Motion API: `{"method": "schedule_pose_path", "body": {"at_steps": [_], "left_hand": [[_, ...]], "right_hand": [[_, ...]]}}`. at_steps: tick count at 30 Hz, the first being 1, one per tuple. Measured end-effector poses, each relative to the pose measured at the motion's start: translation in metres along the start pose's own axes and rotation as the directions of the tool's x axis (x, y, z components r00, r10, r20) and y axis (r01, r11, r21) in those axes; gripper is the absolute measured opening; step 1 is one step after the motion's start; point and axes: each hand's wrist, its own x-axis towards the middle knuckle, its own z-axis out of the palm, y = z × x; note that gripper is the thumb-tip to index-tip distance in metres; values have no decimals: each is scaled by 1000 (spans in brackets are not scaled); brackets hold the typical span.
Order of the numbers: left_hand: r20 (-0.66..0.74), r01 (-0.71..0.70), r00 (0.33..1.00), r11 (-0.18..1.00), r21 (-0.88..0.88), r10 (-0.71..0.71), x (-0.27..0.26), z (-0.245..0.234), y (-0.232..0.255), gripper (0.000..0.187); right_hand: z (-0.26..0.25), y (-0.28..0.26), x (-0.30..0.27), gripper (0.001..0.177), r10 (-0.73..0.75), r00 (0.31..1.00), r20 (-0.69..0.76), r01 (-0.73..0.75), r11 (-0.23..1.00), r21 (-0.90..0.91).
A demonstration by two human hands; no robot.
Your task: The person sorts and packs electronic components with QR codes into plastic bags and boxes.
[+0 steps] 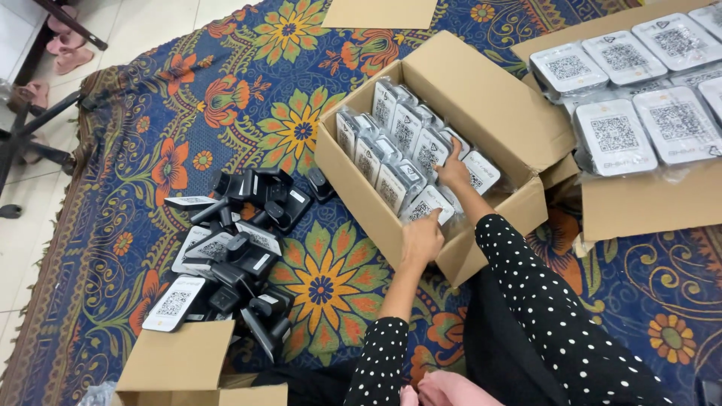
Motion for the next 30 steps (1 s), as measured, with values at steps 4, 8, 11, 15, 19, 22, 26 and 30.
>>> {"method": "schedule_pose_path", "body": {"at_steps": [4,8,11,15,19,22,26,30], "left_hand": [[-112,14,993,996,-90,-24,-13,0,-1,47],[-422,-19,903,972,-232,-83,-35,6,4,46],[-497,-75,866,966,-249,-61,-54,4,-8,48],[-385,-140,921,974,-175,63,-114,-30,-51,49],[-482,-40,875,988,-148,-37,-201,-103,-131,32],[-636,100,753,985,-140,-166,-283,-162,-193,35],[-869,353,359,911,-212,-341,-414,-204,-268,33],[-861,701,56,634,-327,-506,-548,-145,-359,26]], "right_hand": [[22,11,-6,121,-41,994,97,37,998,48],[-2,-17,-113,125,-275,960,-60,280,949,141],[-32,-55,-182,105,-448,877,-175,464,883,67],[-52,-118,-255,78,-672,716,-190,671,737,-78],[11,-170,-309,57,-813,566,-139,811,579,-86],[92,-212,-370,39,-883,464,71,870,469,152],[185,-260,-499,37,-977,101,187,872,177,457],[234,-276,-607,34,-922,-361,142,724,-181,666]]}}
